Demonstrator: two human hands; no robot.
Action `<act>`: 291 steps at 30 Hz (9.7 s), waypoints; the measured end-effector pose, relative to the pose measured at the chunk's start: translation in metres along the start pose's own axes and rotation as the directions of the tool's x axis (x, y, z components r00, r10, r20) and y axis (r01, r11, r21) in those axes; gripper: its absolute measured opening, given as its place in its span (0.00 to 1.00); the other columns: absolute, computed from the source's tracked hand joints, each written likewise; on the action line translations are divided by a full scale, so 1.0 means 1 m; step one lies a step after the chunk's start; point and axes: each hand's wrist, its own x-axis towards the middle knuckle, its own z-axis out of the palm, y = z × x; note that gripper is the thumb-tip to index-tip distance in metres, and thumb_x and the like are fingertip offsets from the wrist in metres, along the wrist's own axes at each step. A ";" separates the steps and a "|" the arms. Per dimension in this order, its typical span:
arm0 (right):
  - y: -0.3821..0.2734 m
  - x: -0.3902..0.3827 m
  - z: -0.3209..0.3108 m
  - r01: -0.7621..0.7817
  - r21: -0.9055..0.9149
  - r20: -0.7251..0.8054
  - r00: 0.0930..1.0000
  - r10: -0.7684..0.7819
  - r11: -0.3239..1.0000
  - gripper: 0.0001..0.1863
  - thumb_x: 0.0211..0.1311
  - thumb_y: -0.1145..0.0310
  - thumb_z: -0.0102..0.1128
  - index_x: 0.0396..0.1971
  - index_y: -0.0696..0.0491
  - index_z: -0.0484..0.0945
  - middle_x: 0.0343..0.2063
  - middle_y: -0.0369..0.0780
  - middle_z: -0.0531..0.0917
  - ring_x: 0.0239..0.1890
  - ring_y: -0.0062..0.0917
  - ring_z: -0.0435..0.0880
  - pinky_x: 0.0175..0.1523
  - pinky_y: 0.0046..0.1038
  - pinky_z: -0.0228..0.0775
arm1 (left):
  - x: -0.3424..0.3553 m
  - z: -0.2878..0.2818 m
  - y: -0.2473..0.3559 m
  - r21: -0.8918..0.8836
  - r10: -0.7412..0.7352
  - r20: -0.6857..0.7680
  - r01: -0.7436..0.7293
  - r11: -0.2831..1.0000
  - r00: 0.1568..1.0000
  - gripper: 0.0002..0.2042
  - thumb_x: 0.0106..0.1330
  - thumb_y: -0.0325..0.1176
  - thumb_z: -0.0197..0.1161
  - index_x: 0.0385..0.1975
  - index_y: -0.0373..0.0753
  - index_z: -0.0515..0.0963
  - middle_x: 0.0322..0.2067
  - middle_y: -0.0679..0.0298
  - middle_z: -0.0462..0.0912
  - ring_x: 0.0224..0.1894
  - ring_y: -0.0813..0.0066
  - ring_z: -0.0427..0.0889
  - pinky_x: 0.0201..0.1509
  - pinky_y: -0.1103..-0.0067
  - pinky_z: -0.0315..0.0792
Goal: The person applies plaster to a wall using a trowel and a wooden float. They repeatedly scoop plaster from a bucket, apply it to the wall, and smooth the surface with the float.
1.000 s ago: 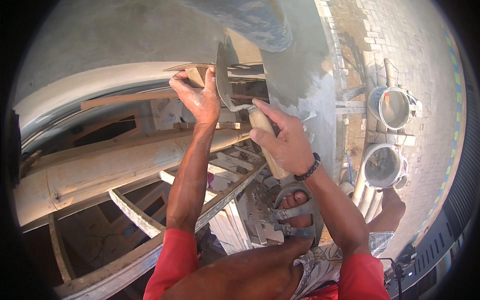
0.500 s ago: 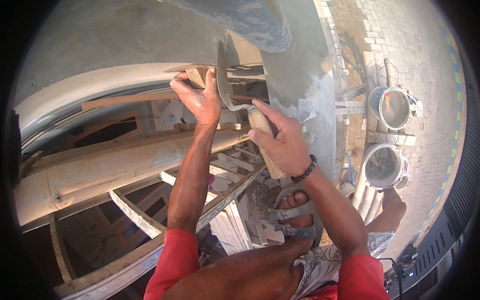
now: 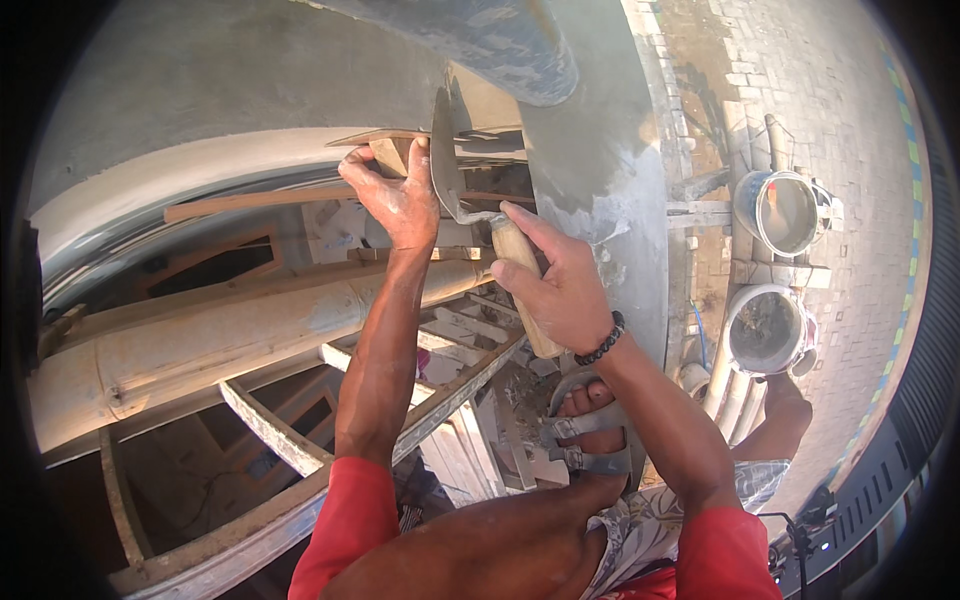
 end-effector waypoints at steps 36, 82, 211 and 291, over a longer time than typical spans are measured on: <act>-0.028 -0.063 -0.041 -0.206 0.071 0.002 0.979 0.206 0.976 0.31 0.55 0.68 0.62 0.59 0.62 0.65 0.49 0.45 0.76 0.51 0.22 0.73 0.57 0.25 0.62 | 0.025 -0.048 0.000 0.103 -0.048 -0.230 0.073 0.992 0.972 0.24 0.57 0.39 0.68 0.37 0.35 0.58 0.36 0.59 0.59 0.41 0.72 0.60 0.50 0.76 0.59; -0.070 -0.114 -0.055 -0.160 -0.218 -0.069 0.987 0.149 0.963 0.32 0.56 0.68 0.62 0.60 0.62 0.62 0.33 0.37 0.77 0.31 0.16 0.76 0.38 0.19 0.69 | -0.045 0.070 -0.047 0.168 0.100 -0.185 -0.069 0.983 0.978 0.16 0.57 0.24 0.61 0.43 0.41 0.66 0.37 0.50 0.64 0.38 0.47 0.71 0.38 0.61 0.69; 0.154 -0.300 -0.336 -0.582 0.659 -0.417 0.245 0.875 0.477 0.09 0.60 0.70 0.52 0.34 0.61 0.69 0.19 0.41 0.74 0.16 0.27 0.75 0.18 0.29 0.69 | -0.122 -0.112 0.085 -0.729 -0.549 0.510 0.671 0.133 0.663 0.15 0.65 0.31 0.49 0.48 0.31 0.71 0.44 0.54 0.77 0.43 0.59 0.79 0.47 0.63 0.77; 0.012 0.053 0.027 -0.017 0.305 -0.088 0.995 0.046 0.952 0.30 0.62 0.77 0.55 0.64 0.58 0.55 0.57 0.42 0.70 0.56 0.26 0.71 0.59 0.28 0.65 | -0.239 -0.077 0.019 -0.629 -0.774 0.518 0.775 -0.056 0.364 0.21 0.60 0.32 0.60 0.53 0.37 0.65 0.41 0.62 0.74 0.43 0.72 0.75 0.53 0.73 0.67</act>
